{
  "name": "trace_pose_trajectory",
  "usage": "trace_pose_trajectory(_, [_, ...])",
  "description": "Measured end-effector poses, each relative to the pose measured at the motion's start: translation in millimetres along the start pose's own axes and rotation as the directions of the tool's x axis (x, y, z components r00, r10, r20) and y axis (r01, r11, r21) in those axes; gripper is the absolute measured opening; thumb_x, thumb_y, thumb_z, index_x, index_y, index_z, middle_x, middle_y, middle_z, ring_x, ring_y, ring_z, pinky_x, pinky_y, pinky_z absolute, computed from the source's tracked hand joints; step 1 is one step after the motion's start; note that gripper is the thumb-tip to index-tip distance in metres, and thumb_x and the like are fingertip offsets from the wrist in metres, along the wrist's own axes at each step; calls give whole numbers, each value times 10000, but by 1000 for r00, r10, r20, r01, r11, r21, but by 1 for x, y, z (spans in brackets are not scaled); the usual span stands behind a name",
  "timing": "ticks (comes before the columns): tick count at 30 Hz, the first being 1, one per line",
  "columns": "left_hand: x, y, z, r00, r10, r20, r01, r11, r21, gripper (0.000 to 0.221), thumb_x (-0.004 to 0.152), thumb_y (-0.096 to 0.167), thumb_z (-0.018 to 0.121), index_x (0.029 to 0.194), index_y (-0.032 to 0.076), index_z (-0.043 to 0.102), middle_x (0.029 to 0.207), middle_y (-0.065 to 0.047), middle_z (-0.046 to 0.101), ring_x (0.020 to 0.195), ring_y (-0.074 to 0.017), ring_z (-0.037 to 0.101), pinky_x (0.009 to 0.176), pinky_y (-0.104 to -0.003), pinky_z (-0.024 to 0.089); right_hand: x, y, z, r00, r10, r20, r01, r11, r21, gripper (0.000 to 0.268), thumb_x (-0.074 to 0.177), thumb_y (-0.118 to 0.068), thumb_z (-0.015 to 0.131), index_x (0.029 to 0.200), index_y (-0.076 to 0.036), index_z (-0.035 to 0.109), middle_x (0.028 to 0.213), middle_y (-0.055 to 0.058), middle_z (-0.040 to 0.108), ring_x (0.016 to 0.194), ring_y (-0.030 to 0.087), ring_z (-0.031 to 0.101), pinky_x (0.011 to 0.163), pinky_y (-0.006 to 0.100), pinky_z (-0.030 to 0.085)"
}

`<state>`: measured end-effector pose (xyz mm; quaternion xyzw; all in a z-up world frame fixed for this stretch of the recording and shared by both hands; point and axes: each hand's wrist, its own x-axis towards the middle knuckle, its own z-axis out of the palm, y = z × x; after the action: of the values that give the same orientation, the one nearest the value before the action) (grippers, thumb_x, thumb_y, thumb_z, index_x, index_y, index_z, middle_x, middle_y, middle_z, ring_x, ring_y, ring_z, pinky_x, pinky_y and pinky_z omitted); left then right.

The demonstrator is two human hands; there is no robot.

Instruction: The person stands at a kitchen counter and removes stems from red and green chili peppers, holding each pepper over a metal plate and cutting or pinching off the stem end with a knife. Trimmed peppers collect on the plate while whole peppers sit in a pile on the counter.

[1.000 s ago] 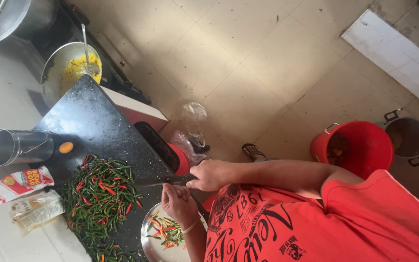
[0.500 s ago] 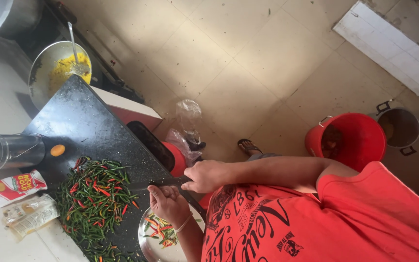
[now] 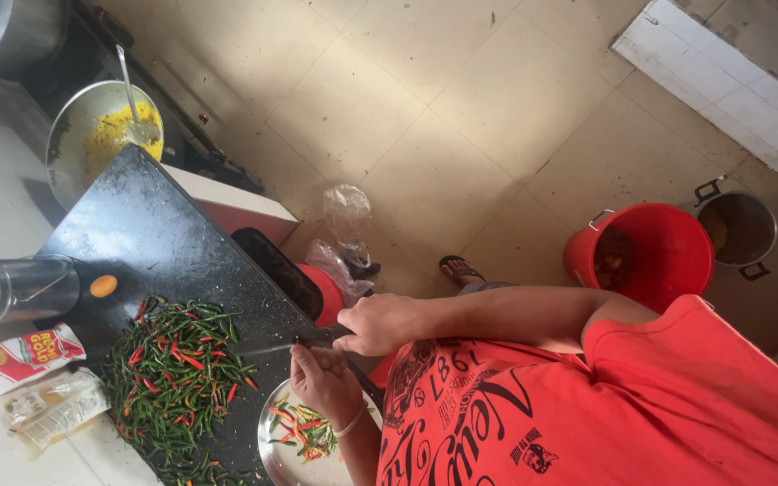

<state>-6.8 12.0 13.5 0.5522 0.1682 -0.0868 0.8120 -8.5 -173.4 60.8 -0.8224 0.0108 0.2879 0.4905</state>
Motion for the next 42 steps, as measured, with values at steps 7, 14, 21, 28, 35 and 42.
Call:
trace_pose_trajectory(7, [5, 1, -3, 998, 58, -15, -58, 998, -22, 421, 1093, 270, 548, 729, 80, 457, 600, -1, 436, 472, -83, 355, 454, -259, 288, 3, 5, 9, 999, -47, 14, 47, 999, -21, 504, 951, -499, 577, 1016, -4, 650, 932, 291, 708, 918, 478, 681, 825, 547, 524])
trace_pose_trajectory(14, [4, -2, -9, 1000, 1, 3, 0, 987, -161, 422, 1099, 317, 521, 750, 88, 459, 591, 9, 428, 455, -88, 366, 451, -265, 313, 2, 10, 10, 998, -54, 12, 54, 999, -9, 501, 955, -506, 579, 1000, -13, 655, 926, 295, 702, 915, 488, 673, 822, 554, 518])
trace_pose_trajectory(21, [1, -6, -13, 997, -30, -70, 26, 998, -62, 256, 1060, 197, 512, 863, 49, 581, 567, 9, 415, 425, -73, 336, 408, -254, 294, 4, 14, 12, 998, -66, -21, 66, 998, -12, 505, 955, -512, 579, 1011, -15, 649, 931, 295, 700, 923, 495, 666, 828, 561, 508])
trace_pose_trajectory(28, [4, -8, -31, 998, 47, 48, -42, 995, -87, 288, 1100, 171, 546, 845, 37, 545, 604, 3, 442, 472, -63, 363, 442, -245, 317, 1, 12, 4, 996, -55, 69, 57, 998, -20, 516, 961, -520, 566, 1008, -12, 643, 934, 294, 702, 933, 486, 669, 832, 557, 510])
trace_pose_trajectory(35, [-6, 3, -30, 998, 49, -36, -54, 989, -140, 294, 1089, 189, 529, 829, 53, 533, 612, -19, 483, 461, -81, 377, 457, -251, 342, -2, 9, -4, 988, -67, 143, 75, 996, -52, 517, 957, -520, 563, 1015, -12, 641, 948, 283, 706, 943, 473, 673, 837, 554, 514])
trace_pose_trajectory(42, [-30, -14, -25, 996, -49, -76, 46, 998, -49, 303, 1082, 146, 535, 798, 45, 520, 590, -2, 451, 488, -72, 366, 439, -240, 306, -7, 7, -11, 976, -73, 204, 91, 993, -79, 507, 955, -514, 564, 1046, -20, 636, 963, 281, 708, 952, 476, 673, 839, 562, 517])
